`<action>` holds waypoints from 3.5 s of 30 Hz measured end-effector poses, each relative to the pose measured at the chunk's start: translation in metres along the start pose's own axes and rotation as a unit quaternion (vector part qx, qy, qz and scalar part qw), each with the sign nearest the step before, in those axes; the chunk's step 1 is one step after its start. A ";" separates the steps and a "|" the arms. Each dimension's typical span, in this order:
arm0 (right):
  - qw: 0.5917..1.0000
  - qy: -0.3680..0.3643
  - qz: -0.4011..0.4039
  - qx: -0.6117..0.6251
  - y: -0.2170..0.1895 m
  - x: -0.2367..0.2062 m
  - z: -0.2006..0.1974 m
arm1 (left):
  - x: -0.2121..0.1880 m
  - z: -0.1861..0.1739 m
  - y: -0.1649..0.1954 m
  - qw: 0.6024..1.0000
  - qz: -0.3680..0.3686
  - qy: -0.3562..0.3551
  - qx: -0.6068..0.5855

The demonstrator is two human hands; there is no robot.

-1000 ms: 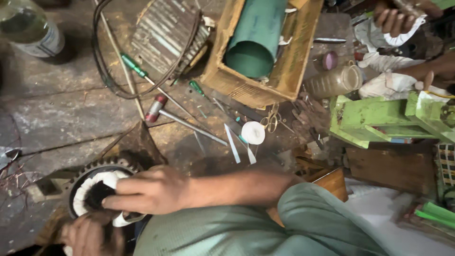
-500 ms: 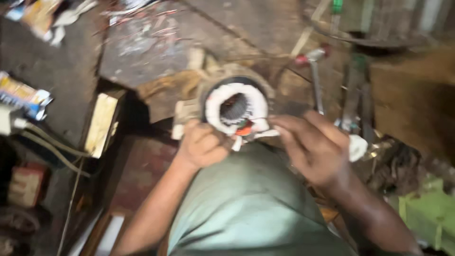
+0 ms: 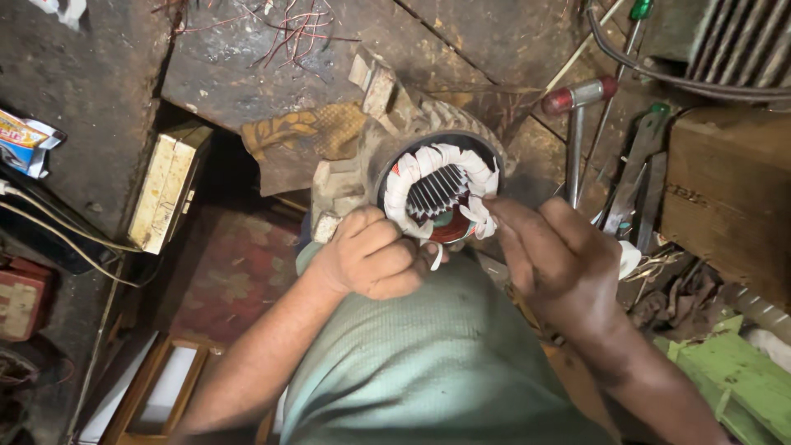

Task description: The person wraps white insulating tape around the copper windings of a motor stator. They repeatedly pull tape from a roll, press it into the winding slots, and use a small hammer to compact the tape. The stator remains on the workbench throughout.

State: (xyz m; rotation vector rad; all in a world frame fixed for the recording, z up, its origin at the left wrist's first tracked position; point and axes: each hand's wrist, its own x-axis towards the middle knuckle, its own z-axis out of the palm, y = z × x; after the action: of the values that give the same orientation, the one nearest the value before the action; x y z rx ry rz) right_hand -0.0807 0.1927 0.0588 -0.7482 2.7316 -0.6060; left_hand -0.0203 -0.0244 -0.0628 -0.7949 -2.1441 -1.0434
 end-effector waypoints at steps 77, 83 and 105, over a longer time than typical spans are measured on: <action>0.960 0.217 -0.126 0.124 -0.046 -0.102 0.031 | 0.054 -0.040 0.077 0.969 -0.221 -0.104 0.045; 0.959 0.138 -0.197 0.148 -0.059 -0.108 0.033 | 0.045 -0.037 0.069 0.970 -0.214 -0.111 0.026; 0.977 0.049 0.007 0.206 -0.100 -0.172 0.021 | 0.038 -0.036 0.076 0.974 -0.158 -0.141 0.077</action>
State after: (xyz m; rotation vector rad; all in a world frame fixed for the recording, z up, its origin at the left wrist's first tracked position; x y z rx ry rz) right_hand 0.1130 0.1990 0.1062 -0.6054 2.5592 -1.1866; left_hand 0.0212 -0.0062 0.0179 -0.5653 -2.6239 -0.9471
